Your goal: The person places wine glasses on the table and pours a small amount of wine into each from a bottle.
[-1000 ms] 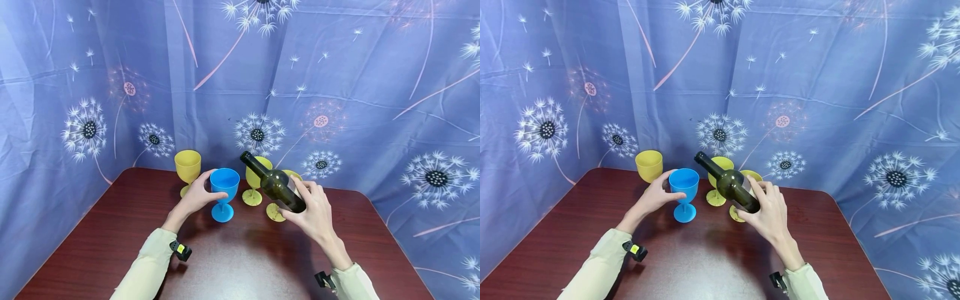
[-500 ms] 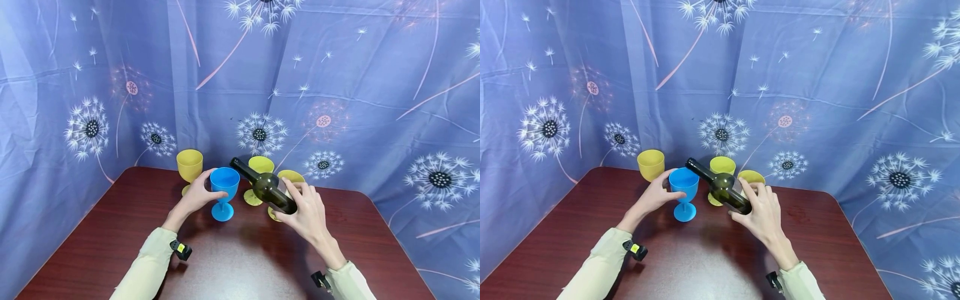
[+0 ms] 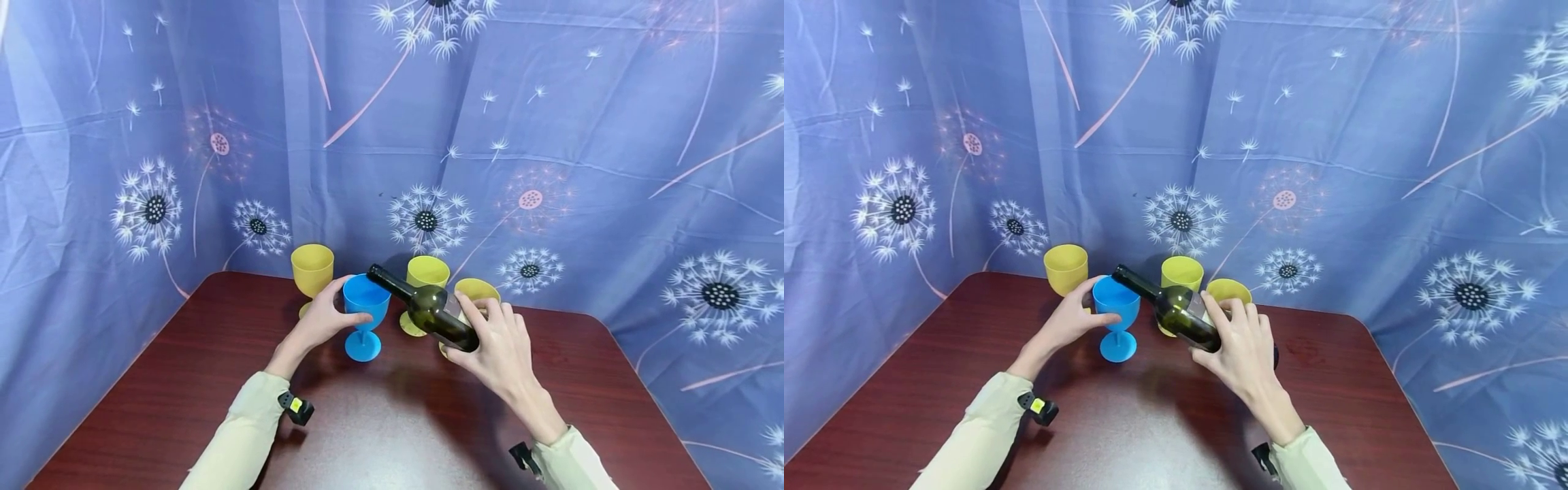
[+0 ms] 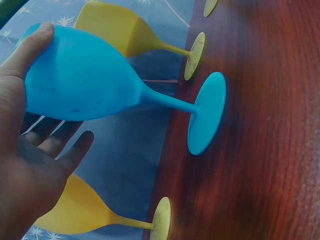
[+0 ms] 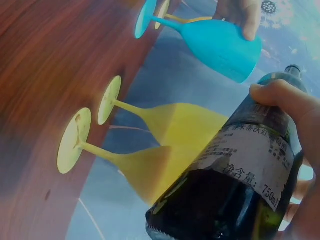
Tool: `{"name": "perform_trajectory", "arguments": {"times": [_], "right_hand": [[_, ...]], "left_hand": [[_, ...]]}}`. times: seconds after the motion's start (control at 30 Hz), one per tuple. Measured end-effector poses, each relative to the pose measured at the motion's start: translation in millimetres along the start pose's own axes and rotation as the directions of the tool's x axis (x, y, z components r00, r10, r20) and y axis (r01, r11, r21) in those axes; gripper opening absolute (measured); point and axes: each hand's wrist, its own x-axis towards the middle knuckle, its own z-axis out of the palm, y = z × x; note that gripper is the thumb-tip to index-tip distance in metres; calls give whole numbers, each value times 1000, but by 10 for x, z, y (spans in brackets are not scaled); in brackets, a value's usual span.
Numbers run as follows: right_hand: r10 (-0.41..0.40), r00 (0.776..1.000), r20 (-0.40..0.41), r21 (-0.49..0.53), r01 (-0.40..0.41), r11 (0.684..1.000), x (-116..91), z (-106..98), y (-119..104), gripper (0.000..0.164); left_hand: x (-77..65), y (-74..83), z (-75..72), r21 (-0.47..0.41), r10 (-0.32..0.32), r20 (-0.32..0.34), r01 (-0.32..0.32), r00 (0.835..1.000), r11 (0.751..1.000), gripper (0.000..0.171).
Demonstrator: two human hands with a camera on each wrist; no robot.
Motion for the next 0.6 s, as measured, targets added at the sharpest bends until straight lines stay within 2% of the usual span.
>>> {"name": "perform_trajectory", "arguments": {"times": [0.27,0.6], "right_hand": [[17,998,56,-34,-15,999,0,-43,16,90],[-27,996,88,-72,33,997,52,-92,53,90]], "left_hand": [[-10,0,8,-7,-12,6,12,1000,1000,78],[-7,5,8,-25,-25,0,25,1000,999,77]]}}
